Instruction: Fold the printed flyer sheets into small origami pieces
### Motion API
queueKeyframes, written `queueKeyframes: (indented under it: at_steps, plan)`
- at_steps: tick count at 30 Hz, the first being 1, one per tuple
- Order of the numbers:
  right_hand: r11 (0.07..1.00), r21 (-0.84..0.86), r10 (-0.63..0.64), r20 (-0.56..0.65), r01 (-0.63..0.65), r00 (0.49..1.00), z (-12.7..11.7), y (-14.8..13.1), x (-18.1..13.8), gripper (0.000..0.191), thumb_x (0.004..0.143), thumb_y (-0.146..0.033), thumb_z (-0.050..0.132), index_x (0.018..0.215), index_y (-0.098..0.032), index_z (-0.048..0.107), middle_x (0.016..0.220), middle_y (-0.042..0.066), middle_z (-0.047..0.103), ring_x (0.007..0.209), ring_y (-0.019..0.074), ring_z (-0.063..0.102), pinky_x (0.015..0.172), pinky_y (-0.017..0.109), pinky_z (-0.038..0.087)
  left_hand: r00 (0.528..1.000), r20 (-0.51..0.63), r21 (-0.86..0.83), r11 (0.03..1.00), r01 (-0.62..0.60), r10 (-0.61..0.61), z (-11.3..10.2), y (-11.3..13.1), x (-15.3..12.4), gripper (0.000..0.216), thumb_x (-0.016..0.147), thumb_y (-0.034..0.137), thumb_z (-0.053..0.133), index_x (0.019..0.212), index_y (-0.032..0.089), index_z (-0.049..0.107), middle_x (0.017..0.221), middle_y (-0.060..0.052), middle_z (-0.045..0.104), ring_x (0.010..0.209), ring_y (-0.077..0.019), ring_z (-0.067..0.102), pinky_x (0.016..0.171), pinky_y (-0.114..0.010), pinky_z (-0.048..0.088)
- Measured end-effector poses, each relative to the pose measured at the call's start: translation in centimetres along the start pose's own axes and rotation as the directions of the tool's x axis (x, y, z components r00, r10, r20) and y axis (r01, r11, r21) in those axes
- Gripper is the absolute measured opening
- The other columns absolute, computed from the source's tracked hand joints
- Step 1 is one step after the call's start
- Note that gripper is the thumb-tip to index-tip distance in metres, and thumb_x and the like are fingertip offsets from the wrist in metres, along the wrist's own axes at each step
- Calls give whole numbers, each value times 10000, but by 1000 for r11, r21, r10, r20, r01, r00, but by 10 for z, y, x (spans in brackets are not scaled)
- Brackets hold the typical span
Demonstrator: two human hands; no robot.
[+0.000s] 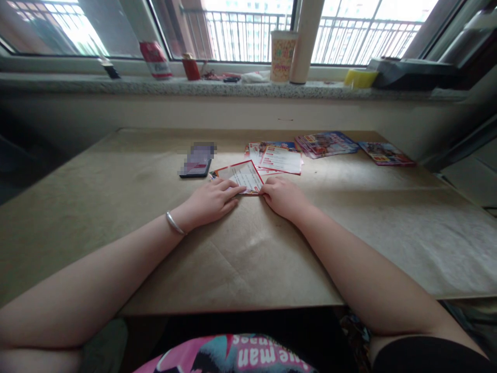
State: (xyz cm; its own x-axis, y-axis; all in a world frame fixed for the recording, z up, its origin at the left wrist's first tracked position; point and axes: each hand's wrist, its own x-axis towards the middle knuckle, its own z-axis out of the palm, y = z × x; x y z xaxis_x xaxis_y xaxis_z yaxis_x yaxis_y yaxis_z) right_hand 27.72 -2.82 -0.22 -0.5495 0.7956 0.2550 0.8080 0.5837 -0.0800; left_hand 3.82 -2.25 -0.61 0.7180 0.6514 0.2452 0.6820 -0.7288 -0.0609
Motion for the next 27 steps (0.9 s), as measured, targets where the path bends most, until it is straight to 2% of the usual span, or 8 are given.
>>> queueKeyframes:
  at_steps: [5,14,18,20,23,27]
  plan:
    - [1000,25,-1,-4,1,1000,0,3,-1,283,904,-191,503,1040,-233,747,985,70,699,944,215,627,836,317,461,1000,19,39,999,11,-12,2,3,-1,454,981,397,379,1389,234,491,1227,-106,574,1094,-266,521,975,-405,400]
    - [998,54,16,-5,-16,1000,-2,7,-1,261,885,-204,517,985,-242,755,978,57,704,952,205,621,843,308,459,998,46,40,998,42,-44,5,7,-1,446,970,414,381,1399,322,461,1244,-82,525,1133,-263,472,1022,-410,348]
    - [992,100,78,-4,-78,997,-4,15,-5,272,855,-180,523,986,-243,752,956,43,716,886,194,636,791,301,475,997,55,33,998,57,-58,3,8,-1,447,968,418,381,1403,344,451,1245,-71,518,1117,-262,470,1023,-410,347]
    - [984,143,110,-45,-103,993,-4,16,-6,282,853,-170,515,991,-240,751,966,43,716,852,181,638,766,292,479,996,60,30,998,60,-62,2,8,-2,444,967,420,380,1402,357,448,1238,-67,517,1110,-262,469,1020,-411,348]
    - [982,183,62,-101,-42,993,-3,11,-5,304,858,-153,504,1009,-246,751,994,47,706,876,174,631,799,293,480,996,61,28,997,69,-71,3,8,-2,450,966,423,383,1410,374,430,1244,-63,510,1116,-264,463,1020,-412,345]
    - [990,130,-49,-55,56,997,-1,3,-2,335,865,-148,498,1064,-259,744,1006,55,702,980,209,597,888,339,461,995,63,34,997,70,-72,5,7,-2,448,968,430,379,1405,358,443,1254,-67,507,1127,-264,459,1029,-412,336]
